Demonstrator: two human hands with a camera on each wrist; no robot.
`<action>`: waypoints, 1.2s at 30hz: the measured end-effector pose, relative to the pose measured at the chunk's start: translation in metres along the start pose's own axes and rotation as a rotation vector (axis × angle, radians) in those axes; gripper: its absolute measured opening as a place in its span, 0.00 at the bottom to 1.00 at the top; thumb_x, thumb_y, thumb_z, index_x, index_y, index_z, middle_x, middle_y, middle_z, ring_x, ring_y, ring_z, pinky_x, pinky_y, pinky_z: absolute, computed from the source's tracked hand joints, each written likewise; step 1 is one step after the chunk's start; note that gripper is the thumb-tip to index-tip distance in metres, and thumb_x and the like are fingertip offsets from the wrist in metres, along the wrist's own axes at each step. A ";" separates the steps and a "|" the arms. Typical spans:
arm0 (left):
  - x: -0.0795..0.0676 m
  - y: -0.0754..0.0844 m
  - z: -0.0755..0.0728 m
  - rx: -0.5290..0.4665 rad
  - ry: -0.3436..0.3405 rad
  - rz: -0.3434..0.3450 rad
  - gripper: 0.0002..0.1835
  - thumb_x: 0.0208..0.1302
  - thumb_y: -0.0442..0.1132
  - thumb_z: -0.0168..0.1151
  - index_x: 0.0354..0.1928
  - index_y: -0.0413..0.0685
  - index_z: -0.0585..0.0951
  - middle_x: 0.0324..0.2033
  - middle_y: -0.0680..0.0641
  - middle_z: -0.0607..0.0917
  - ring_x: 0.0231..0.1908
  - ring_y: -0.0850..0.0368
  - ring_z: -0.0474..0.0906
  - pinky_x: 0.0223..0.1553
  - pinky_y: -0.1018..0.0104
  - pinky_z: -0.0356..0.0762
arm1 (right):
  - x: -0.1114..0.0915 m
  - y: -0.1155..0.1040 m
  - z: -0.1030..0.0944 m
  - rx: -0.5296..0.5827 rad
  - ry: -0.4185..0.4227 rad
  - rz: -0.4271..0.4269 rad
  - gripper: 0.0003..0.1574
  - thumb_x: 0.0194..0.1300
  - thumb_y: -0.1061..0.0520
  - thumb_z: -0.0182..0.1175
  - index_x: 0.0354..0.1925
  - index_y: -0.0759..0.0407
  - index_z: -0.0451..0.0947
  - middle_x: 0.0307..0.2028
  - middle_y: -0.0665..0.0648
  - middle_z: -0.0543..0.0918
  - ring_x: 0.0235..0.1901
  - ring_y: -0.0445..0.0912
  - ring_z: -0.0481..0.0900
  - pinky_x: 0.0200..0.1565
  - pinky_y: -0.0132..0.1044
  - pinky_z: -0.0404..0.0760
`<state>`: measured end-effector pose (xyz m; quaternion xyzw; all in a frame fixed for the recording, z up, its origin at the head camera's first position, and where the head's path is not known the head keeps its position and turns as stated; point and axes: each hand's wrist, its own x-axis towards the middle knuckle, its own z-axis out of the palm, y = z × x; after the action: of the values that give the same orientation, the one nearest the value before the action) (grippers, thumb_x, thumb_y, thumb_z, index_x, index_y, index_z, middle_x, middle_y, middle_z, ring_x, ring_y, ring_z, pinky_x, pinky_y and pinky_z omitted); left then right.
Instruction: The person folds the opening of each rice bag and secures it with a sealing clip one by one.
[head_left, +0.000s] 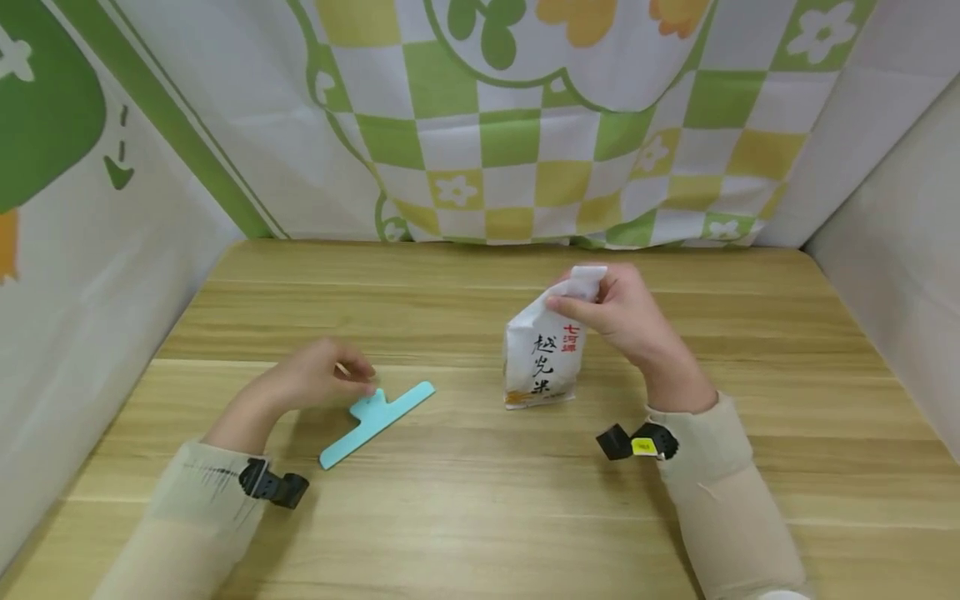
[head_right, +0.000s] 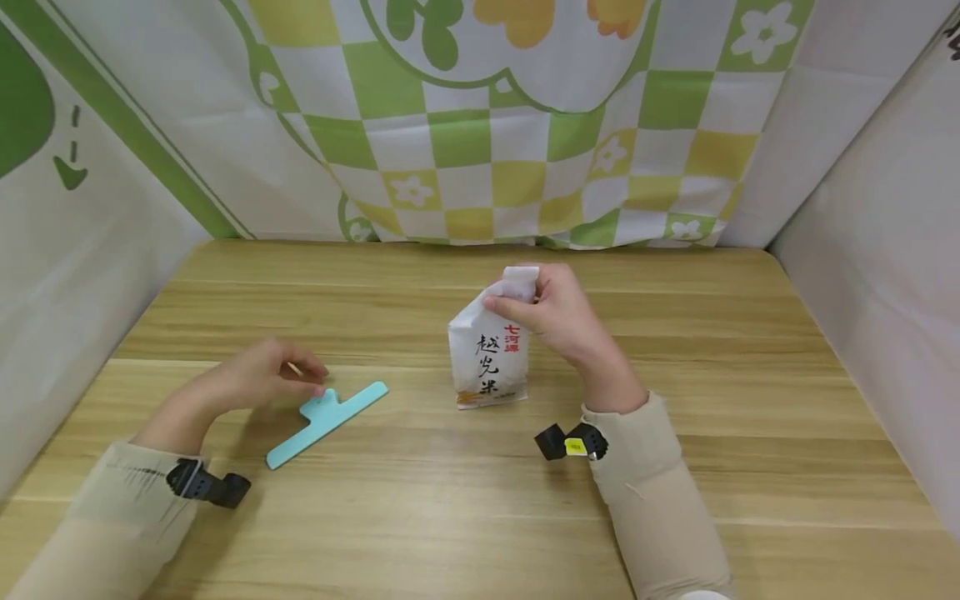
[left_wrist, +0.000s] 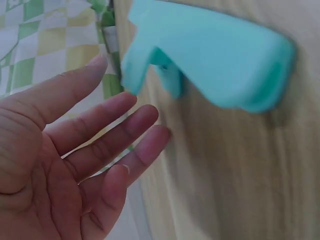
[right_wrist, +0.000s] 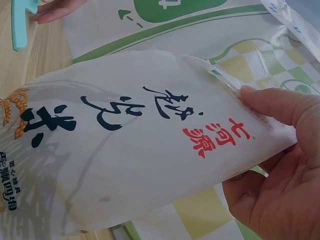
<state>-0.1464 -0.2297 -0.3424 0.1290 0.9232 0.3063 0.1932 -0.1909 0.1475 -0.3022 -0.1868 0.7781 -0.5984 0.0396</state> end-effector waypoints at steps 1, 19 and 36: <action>0.000 -0.001 0.001 -0.001 0.000 0.000 0.15 0.64 0.42 0.68 0.47 0.39 0.85 0.44 0.42 0.88 0.48 0.46 0.84 0.50 0.51 0.82 | 0.000 0.000 0.000 -0.001 -0.001 -0.001 0.10 0.63 0.66 0.66 0.39 0.75 0.80 0.26 0.45 0.82 0.29 0.40 0.77 0.34 0.34 0.80; 0.000 -0.009 0.014 0.005 -0.017 0.050 0.08 0.60 0.38 0.71 0.35 0.44 0.81 0.36 0.47 0.83 0.35 0.57 0.80 0.39 0.64 0.78 | 0.000 -0.001 0.000 -0.009 -0.002 0.006 0.10 0.63 0.67 0.66 0.40 0.75 0.80 0.26 0.44 0.83 0.29 0.39 0.77 0.34 0.34 0.79; -0.003 -0.003 0.005 -0.013 -0.032 0.014 0.23 0.61 0.40 0.71 0.54 0.37 0.76 0.38 0.46 0.84 0.41 0.52 0.78 0.43 0.58 0.78 | 0.001 0.001 0.000 0.004 -0.005 0.001 0.09 0.63 0.67 0.65 0.40 0.75 0.80 0.26 0.45 0.82 0.29 0.40 0.78 0.35 0.34 0.80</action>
<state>-0.1415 -0.2306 -0.3471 0.1391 0.9170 0.3115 0.2069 -0.1920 0.1479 -0.3032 -0.1878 0.7770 -0.5994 0.0420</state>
